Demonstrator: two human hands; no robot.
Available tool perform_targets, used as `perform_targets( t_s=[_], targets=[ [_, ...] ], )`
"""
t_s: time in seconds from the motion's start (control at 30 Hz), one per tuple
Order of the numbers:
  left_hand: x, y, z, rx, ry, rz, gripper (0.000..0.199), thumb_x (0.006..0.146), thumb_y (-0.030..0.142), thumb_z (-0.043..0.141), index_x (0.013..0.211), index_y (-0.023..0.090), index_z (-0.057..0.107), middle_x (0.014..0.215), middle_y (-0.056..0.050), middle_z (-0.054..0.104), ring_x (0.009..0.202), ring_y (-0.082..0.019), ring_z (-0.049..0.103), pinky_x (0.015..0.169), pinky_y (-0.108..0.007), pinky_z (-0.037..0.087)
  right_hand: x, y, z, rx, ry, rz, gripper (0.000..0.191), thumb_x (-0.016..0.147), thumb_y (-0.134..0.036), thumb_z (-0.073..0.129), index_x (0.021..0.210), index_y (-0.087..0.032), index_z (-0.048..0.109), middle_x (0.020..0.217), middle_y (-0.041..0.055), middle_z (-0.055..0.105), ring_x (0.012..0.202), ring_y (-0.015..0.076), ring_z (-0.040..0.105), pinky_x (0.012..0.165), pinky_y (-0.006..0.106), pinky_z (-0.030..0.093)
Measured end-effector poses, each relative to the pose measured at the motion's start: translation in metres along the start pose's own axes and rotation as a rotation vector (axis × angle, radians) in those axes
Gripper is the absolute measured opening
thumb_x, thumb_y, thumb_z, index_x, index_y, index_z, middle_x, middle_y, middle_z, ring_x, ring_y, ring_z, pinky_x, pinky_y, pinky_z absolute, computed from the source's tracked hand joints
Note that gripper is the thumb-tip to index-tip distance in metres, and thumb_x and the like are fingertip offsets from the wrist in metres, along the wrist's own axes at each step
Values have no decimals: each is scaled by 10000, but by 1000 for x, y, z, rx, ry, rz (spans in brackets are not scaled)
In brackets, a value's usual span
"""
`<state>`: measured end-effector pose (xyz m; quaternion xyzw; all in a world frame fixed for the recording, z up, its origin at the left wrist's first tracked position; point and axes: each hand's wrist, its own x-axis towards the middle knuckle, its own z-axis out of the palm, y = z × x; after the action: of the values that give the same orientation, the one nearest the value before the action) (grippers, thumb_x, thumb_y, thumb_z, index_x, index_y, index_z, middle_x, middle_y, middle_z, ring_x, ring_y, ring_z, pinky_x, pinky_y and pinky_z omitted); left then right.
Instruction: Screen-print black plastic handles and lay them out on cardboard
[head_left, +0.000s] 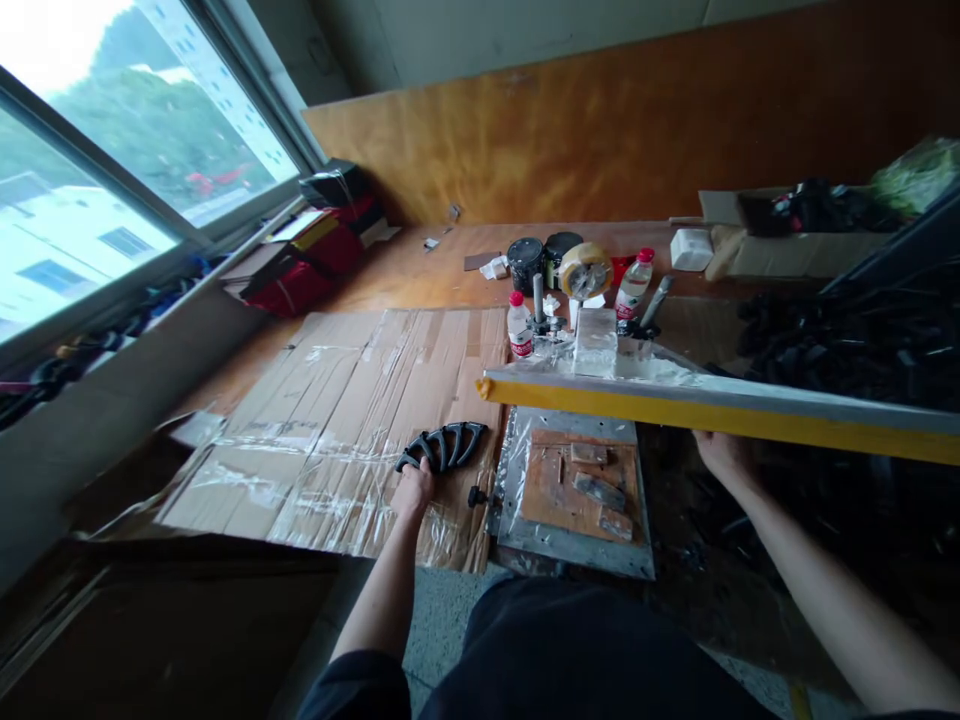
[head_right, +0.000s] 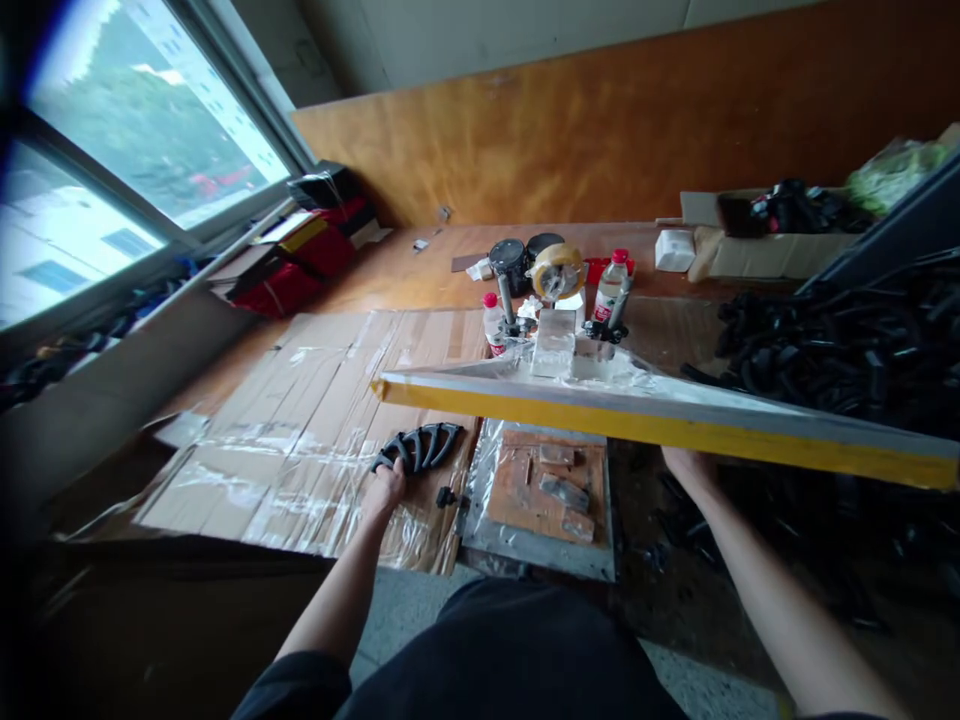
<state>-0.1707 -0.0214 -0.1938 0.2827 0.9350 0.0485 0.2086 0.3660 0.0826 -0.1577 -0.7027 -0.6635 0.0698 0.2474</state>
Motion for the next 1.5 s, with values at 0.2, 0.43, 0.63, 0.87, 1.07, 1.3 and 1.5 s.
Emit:
perform_targets(
  t_s=[0.2,0.43,0.63,0.87,1.07,1.3,1.5],
  targets=[
    [-16,-8,-1,28,111,71,609,927,573,297,1171,79,558,1158,-284,645,1129,-390,608,916,-519,457,-89,-92,-7,12,-306,-555,457,951,-179,391,1376,-263,533,1042,58,669,884,174,630,817,284,499],
    [-47,1,23,53,385,423,509,916,501,445,1324,215,552,1397,-128,509,1238,-306,478,1015,-435,397,-97,-126,5,-172,-312,-712,510,862,-94,501,1336,-261,589,1004,81,641,945,230,563,803,333,468],
    [-44,7,22,98,391,375,438,937,512,401,1236,303,644,1391,-59,544,1273,-319,425,1037,-472,343,-91,-165,6,-61,-314,-726,294,901,-137,503,1078,-226,721,1046,107,629,997,247,530,855,373,451],
    [-33,-3,10,94,245,420,470,968,494,323,1134,257,693,1142,-85,657,1020,-259,561,938,-393,402,-92,-267,72,277,-580,-655,227,913,-159,537,1044,-201,717,979,60,664,974,202,573,930,340,456],
    [-34,-19,6,86,188,486,470,965,492,340,1184,239,671,1143,-115,642,1029,-265,540,943,-382,399,-85,-312,138,279,-794,-428,381,869,-163,572,1244,-177,635,1211,112,633,1128,207,593,1034,352,418],
    [-16,-12,-1,53,145,618,491,970,469,346,1300,181,569,1186,-120,639,1008,-256,555,939,-365,421,-85,-332,179,193,-816,-257,529,852,-306,623,1329,-86,566,1248,188,602,1156,260,590,1029,375,426],
    [-13,-14,-3,47,208,579,545,940,500,403,1377,201,534,1448,-156,480,1252,-346,476,1067,-499,352,-84,-327,191,286,-799,-184,503,850,-301,607,1298,-75,594,1198,178,610,1088,231,615,988,344,457]
  ],
)
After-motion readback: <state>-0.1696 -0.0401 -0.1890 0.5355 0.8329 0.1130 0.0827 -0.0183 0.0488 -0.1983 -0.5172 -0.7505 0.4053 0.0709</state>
